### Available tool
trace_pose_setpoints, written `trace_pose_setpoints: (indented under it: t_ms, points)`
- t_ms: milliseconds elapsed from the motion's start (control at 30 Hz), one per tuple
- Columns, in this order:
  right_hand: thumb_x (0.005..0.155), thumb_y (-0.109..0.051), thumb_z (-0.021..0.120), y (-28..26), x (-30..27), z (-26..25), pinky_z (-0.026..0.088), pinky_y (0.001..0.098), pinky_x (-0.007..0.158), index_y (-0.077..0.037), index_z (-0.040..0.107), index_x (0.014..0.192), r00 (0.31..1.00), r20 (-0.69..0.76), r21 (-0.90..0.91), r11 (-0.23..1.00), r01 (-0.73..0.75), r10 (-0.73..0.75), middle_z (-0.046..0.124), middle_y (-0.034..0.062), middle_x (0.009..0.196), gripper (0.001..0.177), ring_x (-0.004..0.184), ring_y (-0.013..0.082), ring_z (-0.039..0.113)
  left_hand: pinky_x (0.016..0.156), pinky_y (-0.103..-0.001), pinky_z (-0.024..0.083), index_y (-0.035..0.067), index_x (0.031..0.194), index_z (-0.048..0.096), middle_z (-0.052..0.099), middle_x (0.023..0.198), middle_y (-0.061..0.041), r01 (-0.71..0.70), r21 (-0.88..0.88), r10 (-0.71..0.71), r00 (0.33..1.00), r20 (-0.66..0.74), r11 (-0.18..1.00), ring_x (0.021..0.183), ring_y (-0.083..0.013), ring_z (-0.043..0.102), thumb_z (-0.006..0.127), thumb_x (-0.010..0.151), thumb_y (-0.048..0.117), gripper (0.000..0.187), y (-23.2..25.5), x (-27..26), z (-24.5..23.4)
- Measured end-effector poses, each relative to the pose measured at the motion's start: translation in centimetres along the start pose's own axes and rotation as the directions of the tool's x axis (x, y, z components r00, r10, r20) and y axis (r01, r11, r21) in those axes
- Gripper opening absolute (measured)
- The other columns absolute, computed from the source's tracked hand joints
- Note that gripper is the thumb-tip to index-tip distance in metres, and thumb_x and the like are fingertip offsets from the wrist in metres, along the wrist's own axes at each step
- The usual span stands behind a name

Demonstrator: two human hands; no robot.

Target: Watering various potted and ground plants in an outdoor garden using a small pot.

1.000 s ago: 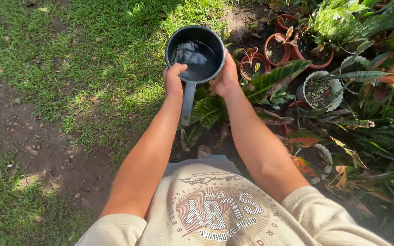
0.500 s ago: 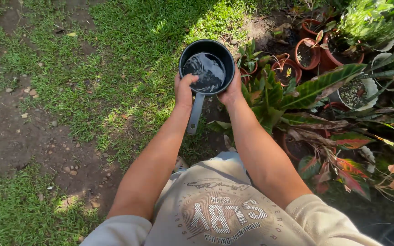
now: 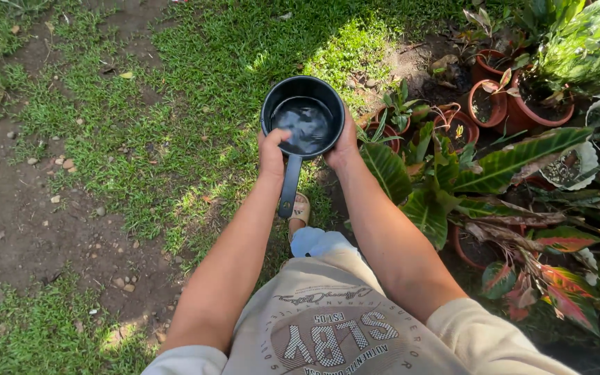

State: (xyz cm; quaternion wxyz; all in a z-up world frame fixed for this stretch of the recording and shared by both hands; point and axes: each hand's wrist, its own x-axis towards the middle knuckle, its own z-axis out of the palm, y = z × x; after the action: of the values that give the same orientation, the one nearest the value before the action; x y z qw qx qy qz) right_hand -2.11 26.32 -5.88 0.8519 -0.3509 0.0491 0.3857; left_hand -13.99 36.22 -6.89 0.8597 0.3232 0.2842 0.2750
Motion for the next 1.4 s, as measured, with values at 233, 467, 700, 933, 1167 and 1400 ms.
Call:
trace_pose_setpoints:
  t_ms: [233,467,700,933,1167,1400]
  points:
    - [0.094,-0.052,0.053,-2.0,6.9,2.2,0.059,0.0435,0.094,-0.008,0.072,0.117,1.0,-0.019,0.003,1.0,0.008,-0.008,0.076,0.0127,0.113,0.053,0.102,0.0286,0.072,0.082,-0.043,0.055,0.001,0.119,0.052,0.059,0.104,-0.013,-0.004,-0.06,0.008,0.997,0.079,0.998,0.093,-0.0283,0.061,0.066,0.081,0.009,0.041,0.3,9.2,0.8]
    - [0.1,-0.046,0.054,-4.6,14.7,1.8,0.058,0.0426,0.096,-0.008,0.07,0.119,0.997,0.042,0.045,0.997,0.057,-0.059,0.073,0.0106,0.117,0.045,0.105,0.0262,0.07,0.083,-0.041,0.055,0.008,0.118,0.054,0.061,0.104,-0.01,0.075,0.011,-0.075,0.997,0.003,0.997,0.093,-0.0244,0.062,0.069,0.076,0.014,0.045,1.4,14.6,4.1]
    - [0.1,-0.047,0.052,-5.1,22.0,3.2,0.057,0.0427,0.097,-0.006,0.072,0.117,0.994,-0.017,0.018,0.994,0.105,-0.104,0.074,0.0131,0.117,0.049,0.104,0.0276,0.071,0.08,-0.041,0.05,0.014,0.118,0.052,0.061,0.105,-0.007,0.166,0.084,-0.164,0.986,-0.024,0.983,0.091,-0.0217,0.059,0.068,0.075,0.018,0.046,4.2,21.3,5.6]
    - [0.095,-0.054,0.042,-4.4,26.9,9.1,0.059,0.0408,0.09,-0.007,0.073,0.111,0.975,-0.184,0.02,0.992,0.128,-0.122,0.078,0.009,0.109,0.058,0.097,0.0257,0.074,0.085,-0.041,0.053,0.01,0.117,0.049,0.062,0.108,-0.01,0.203,0.097,-0.214,0.969,0.121,0.974,0.097,-0.023,0.062,0.07,0.079,0.019,0.044,8.6,29.8,5.3]
    - [0.1,-0.046,0.05,-2.2,33.0,12.4,0.059,0.0431,0.093,-0.008,0.073,0.112,0.951,-0.182,0.065,0.962,0.266,-0.251,0.076,0.0126,0.111,0.047,0.099,0.0281,0.072,0.078,-0.037,0.054,0.005,0.114,0.06,0.066,0.103,-0.009,0.216,0.11,-0.237,0.942,0.24,0.97,0.089,-0.0217,0.064,0.07,0.081,0.019,0.038,11.4,38.2,3.6]
    - [0.101,-0.049,0.05,-3.1,37.5,12.4,0.058,0.0435,0.092,-0.008,0.073,0.111,0.935,-0.222,0.076,0.951,0.299,-0.276,0.076,0.0126,0.109,0.048,0.097,0.0284,0.071,0.079,-0.038,0.058,0.004,0.115,0.059,0.067,0.101,-0.011,0.305,0.112,-0.325,0.899,0.293,0.946,0.087,-0.0225,0.068,0.069,0.08,0.016,0.038,12.6,42.8,5.5]
